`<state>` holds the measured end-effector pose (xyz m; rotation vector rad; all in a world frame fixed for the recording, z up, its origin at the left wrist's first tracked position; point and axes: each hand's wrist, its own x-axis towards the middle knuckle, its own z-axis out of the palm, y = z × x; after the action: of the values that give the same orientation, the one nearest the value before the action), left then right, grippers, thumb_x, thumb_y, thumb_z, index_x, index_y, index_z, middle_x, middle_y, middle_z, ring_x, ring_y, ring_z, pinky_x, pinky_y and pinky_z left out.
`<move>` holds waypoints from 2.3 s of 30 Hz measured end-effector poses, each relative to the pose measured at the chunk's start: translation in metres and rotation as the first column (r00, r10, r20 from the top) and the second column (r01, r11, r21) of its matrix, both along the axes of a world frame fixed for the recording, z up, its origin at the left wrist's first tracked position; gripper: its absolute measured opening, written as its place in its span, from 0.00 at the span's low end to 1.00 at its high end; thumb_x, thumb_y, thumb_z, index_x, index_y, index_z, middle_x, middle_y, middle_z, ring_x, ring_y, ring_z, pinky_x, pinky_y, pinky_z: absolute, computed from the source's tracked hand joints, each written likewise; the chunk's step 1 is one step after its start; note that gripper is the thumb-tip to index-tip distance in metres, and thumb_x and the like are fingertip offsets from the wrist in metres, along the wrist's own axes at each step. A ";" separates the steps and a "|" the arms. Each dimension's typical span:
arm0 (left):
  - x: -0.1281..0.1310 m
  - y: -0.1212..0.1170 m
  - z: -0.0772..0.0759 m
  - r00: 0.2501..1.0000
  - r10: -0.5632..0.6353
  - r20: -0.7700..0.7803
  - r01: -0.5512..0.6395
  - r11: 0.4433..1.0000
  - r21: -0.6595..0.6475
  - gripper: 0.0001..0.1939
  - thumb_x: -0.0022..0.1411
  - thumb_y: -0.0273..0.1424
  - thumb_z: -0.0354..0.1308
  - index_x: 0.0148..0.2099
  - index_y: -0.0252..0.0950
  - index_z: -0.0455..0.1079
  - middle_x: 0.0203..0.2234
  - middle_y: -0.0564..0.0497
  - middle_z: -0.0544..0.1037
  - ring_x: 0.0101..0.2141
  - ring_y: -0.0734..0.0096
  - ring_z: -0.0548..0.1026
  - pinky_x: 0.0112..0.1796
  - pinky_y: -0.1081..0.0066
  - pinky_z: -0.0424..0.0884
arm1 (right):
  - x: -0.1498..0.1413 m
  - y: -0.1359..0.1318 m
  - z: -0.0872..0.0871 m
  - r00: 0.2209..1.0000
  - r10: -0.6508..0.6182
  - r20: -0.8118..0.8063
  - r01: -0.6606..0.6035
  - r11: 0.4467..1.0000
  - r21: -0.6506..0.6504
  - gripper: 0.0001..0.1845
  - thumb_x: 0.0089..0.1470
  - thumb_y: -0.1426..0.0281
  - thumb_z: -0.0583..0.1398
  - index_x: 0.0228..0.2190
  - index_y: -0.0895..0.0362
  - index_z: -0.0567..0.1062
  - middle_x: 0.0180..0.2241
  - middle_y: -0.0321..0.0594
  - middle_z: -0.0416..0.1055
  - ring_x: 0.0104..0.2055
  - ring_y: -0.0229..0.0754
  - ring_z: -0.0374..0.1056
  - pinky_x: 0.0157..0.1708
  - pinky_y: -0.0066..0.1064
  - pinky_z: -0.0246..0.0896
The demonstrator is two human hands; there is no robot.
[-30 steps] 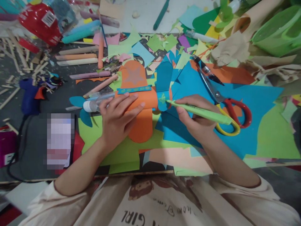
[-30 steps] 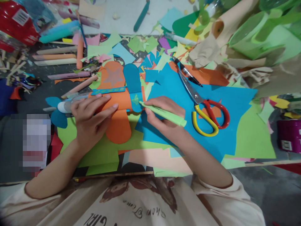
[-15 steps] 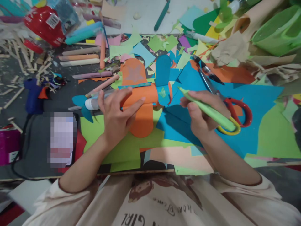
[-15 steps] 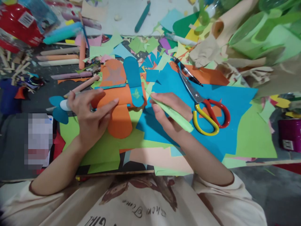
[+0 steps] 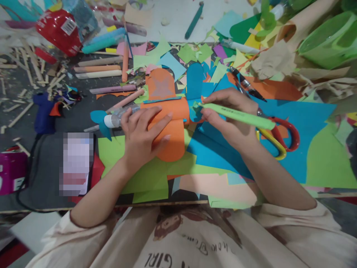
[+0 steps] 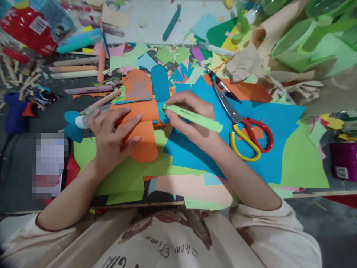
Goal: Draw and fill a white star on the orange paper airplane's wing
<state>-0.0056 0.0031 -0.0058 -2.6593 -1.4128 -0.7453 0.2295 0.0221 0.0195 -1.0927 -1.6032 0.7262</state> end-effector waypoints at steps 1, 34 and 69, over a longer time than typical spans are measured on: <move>0.000 0.000 0.000 1.000 0.002 0.007 -0.002 1.000 -0.014 0.22 0.67 0.42 0.49 0.62 0.53 0.59 0.55 0.50 0.70 0.53 0.57 0.67 0.57 0.55 0.51 | -0.002 -0.001 -0.001 1.000 -0.001 -0.001 0.001 1.000 0.021 0.07 0.50 0.73 0.64 0.31 0.49 0.74 0.28 0.33 0.75 0.25 0.37 0.72 0.23 0.28 0.70; 0.000 0.002 -0.001 0.998 -0.015 0.058 0.015 1.000 0.004 0.20 0.66 0.41 0.50 0.60 0.55 0.60 0.53 0.50 0.71 0.51 0.56 0.68 0.56 0.53 0.53 | -0.006 -0.011 -0.005 0.972 0.017 0.233 -0.049 0.990 0.131 0.04 0.52 0.72 0.61 0.26 0.53 0.71 0.23 0.33 0.72 0.21 0.33 0.64 0.20 0.26 0.62; 0.001 0.001 0.001 0.999 -0.007 0.044 0.007 1.000 0.017 0.20 0.66 0.40 0.51 0.59 0.54 0.62 0.53 0.50 0.71 0.51 0.57 0.68 0.56 0.54 0.54 | -0.007 -0.015 -0.008 0.967 -0.005 0.254 -0.041 0.984 0.173 0.03 0.53 0.72 0.60 0.27 0.53 0.71 0.21 0.33 0.71 0.21 0.33 0.65 0.20 0.26 0.61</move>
<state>-0.0041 0.0041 -0.0048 -2.6522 -1.4011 -0.8177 0.2225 0.0075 0.0111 -1.0738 -1.8589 0.4571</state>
